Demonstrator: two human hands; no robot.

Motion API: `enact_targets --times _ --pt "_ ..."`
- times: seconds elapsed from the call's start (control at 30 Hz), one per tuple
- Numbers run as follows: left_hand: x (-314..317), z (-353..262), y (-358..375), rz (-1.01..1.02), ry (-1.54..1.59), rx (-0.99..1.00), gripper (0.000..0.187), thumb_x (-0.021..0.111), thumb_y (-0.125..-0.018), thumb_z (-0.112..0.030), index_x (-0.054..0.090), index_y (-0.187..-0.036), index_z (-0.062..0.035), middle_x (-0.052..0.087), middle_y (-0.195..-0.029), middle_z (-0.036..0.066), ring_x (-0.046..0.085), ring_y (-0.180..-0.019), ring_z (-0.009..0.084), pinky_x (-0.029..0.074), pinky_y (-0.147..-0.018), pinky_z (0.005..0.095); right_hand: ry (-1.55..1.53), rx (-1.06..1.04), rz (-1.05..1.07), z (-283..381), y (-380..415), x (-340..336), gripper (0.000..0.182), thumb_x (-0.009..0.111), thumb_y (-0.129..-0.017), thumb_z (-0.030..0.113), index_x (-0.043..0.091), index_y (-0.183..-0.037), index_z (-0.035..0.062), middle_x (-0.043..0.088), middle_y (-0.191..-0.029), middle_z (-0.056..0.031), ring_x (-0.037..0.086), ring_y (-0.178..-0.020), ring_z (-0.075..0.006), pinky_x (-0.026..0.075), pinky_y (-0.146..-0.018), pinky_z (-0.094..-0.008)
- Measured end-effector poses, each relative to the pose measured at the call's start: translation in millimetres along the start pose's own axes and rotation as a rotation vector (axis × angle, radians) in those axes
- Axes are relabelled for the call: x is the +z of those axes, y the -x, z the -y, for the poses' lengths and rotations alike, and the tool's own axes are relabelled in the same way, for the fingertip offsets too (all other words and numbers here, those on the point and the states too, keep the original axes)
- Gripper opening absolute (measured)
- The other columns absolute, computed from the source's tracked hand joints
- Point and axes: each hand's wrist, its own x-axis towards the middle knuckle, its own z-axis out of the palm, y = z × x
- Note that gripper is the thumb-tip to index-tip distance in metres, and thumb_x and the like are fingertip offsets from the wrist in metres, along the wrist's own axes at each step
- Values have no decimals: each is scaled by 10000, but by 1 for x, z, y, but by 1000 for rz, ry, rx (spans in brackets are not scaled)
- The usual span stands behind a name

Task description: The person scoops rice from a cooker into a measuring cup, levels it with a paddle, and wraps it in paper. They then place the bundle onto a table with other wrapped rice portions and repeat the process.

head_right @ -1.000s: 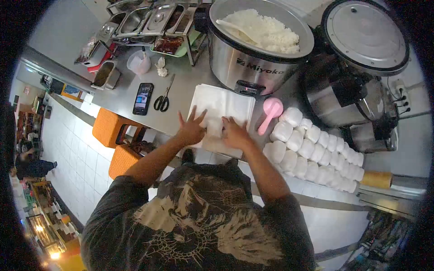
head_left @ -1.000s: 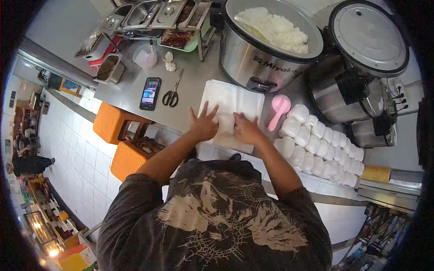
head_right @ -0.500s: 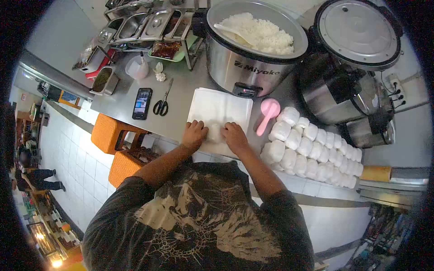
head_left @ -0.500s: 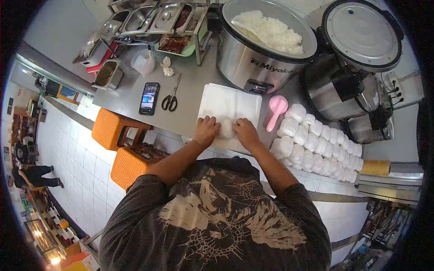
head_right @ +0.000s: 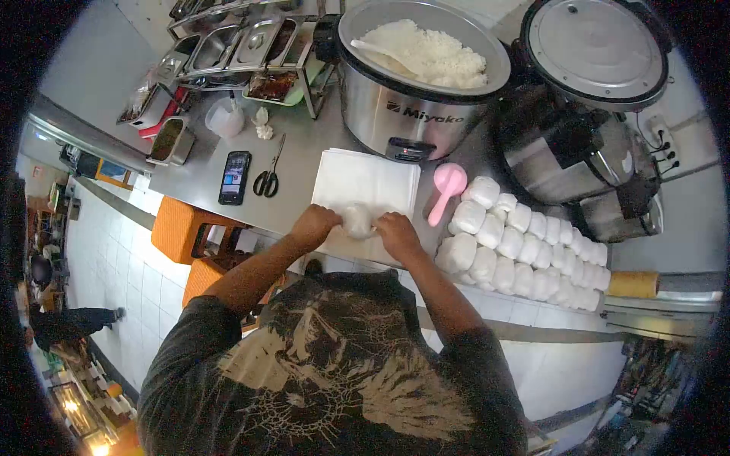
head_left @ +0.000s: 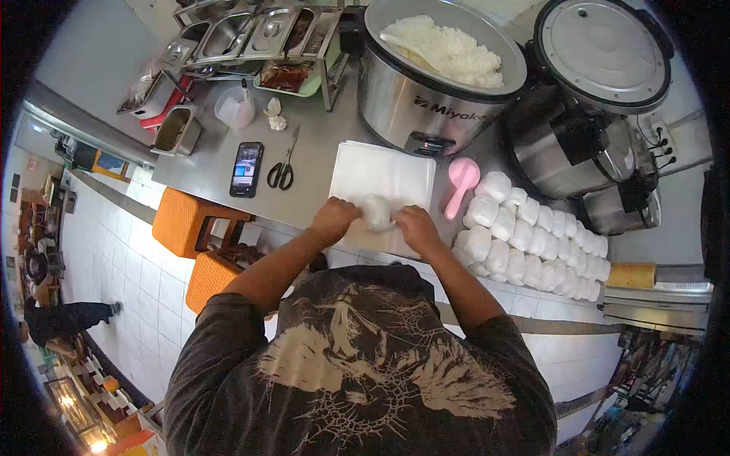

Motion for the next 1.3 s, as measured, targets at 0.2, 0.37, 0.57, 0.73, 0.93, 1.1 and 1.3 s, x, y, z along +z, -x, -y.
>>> enact_targets --times 0.2,0.37,0.57,0.73,0.93,1.1,1.3 --pt "32 -4 -27 -492 223 -238 235 664 -858 -139 597 -1072 -67 665 -903 133 665 -918 333 506 -839 496 108 159 13 -4 -36 15 178 677 -826 130 623 -958 23 659 -1014 -192 619 -1005 -404 492 -880 -487" --pt "34 -16 -22 -518 437 -198 176 629 -872 -34 534 -1016 -66 626 -915 159 639 -921 383 505 -796 429 -136 161 116 1 -31 18 293 684 -785 27 559 -1050 25 620 -1071 -189 599 -1063 -373 490 -900 -457" --pt "5 -24 -18 -339 1123 80 202 606 -856 51 468 -953 -60 495 -832 46 484 -814 158 433 -753 298 -786 208 -95 45 16 -29 321 656 -770 -71 527 -1044 35 581 -1030 -102 584 -973 -244 476 -869 -338" --pt "-37 -70 -19 -399 939 41 242 635 -836 60 460 -961 -52 467 -828 16 450 -801 132 426 -728 278 -310 187 -614 74 36 -37 306 651 -820 -67 535 -1074 58 562 -989 -42 545 -928 -117 474 -795 -289" --pt "-55 -119 -40 -430 942 64 243 602 -817 104 504 -983 -45 558 -889 45 565 -867 145 483 -773 297 -1018 346 -652 83 76 -37 344 621 -992 230 539 -1259 29 600 -1091 -27 562 -1000 -122 473 -887 -310" --pt "-74 -151 -50 8 1232 143 417 605 -881 46 427 -1227 -106 520 -1217 69 552 -1064 190 500 -860 324 -1683 181 -601 83 123 -75 471 616 -999 232 462 -1393 26 574 -1262 -77 566 -1143 -155 479 -956 -317" --pt "-52 -185 -75 638 1524 76 706 722 -886 -143 250 -1411 -152 427 -1401 125 528 -1202 271 503 -932 427 -1766 184 -511 85 187 -116 574 638 -984 225 399 -1472 40 551 -1349 -81 553 -1207 -175 478 -988 -329"
